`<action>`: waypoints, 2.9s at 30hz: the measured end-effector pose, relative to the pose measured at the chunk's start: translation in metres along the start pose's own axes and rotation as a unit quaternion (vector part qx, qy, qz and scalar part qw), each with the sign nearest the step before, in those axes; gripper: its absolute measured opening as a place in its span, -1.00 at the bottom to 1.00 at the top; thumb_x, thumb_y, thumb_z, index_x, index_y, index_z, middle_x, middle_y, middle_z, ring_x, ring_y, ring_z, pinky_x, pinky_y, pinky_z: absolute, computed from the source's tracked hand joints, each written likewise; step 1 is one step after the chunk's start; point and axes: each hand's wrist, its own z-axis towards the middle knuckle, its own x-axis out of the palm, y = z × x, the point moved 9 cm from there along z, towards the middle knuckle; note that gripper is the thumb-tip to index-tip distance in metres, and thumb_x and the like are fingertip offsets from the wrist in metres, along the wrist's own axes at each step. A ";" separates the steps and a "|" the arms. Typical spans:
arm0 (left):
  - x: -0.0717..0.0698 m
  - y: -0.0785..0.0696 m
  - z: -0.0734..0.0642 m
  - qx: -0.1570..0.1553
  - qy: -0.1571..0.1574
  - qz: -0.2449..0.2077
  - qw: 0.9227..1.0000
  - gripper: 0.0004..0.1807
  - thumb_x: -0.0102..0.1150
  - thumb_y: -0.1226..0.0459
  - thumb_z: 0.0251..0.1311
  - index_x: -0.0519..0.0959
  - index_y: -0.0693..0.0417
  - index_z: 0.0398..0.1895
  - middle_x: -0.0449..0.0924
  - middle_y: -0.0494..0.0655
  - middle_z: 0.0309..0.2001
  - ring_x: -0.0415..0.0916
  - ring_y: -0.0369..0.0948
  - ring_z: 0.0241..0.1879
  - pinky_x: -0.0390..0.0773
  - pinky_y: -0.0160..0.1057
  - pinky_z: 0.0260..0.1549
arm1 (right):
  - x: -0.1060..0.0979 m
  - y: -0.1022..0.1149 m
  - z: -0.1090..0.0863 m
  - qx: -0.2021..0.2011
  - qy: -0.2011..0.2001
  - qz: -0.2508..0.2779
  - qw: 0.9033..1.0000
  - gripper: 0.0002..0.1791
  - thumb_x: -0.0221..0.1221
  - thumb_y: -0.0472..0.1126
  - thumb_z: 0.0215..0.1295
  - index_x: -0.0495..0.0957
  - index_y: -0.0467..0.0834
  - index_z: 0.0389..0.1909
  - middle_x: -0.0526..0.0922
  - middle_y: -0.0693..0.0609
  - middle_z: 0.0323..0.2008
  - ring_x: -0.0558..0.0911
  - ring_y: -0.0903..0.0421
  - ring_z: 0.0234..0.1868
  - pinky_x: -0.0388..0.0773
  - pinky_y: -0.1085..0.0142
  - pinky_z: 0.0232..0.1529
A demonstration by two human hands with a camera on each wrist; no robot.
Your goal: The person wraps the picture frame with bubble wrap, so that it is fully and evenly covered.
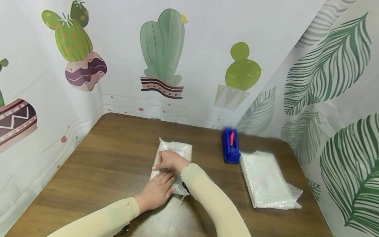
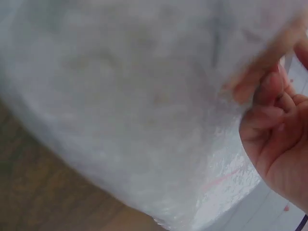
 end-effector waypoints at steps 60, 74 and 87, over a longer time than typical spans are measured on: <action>-0.003 0.004 0.001 -0.043 0.074 -0.078 0.993 -0.46 -0.14 0.09 0.48 0.34 0.14 0.42 0.29 0.08 0.47 0.25 0.00 0.47 0.31 -0.02 0.42 | -0.034 -0.104 -0.041 0.056 -0.164 0.103 0.979 -0.84 0.30 -0.23 0.26 0.52 -0.19 -0.38 0.39 0.07 -0.52 0.35 0.18 -0.45 0.34 0.38 -0.36; 0.005 0.003 0.005 -0.067 0.080 -0.142 0.984 -0.43 -0.02 0.06 0.42 0.36 0.13 0.40 0.32 0.08 0.45 0.26 0.03 0.46 0.29 0.04 0.42 | -0.013 -0.092 -0.120 0.037 -0.287 0.180 0.940 -0.49 0.18 -0.07 0.35 0.51 -0.45 0.07 0.59 -0.29 -0.10 0.61 -0.02 -0.18 0.63 0.17 -0.12; -0.004 0.011 0.013 -0.074 0.073 -0.182 0.978 -0.44 0.09 0.10 0.37 0.41 0.19 0.34 0.32 0.14 0.44 0.26 0.09 0.45 0.29 0.09 0.41 | 0.030 -0.059 -0.159 0.129 -0.231 0.270 0.926 -0.24 0.16 -0.17 0.36 0.12 -0.47 0.43 0.23 -0.47 0.41 0.45 -0.35 0.26 0.42 -0.19 0.27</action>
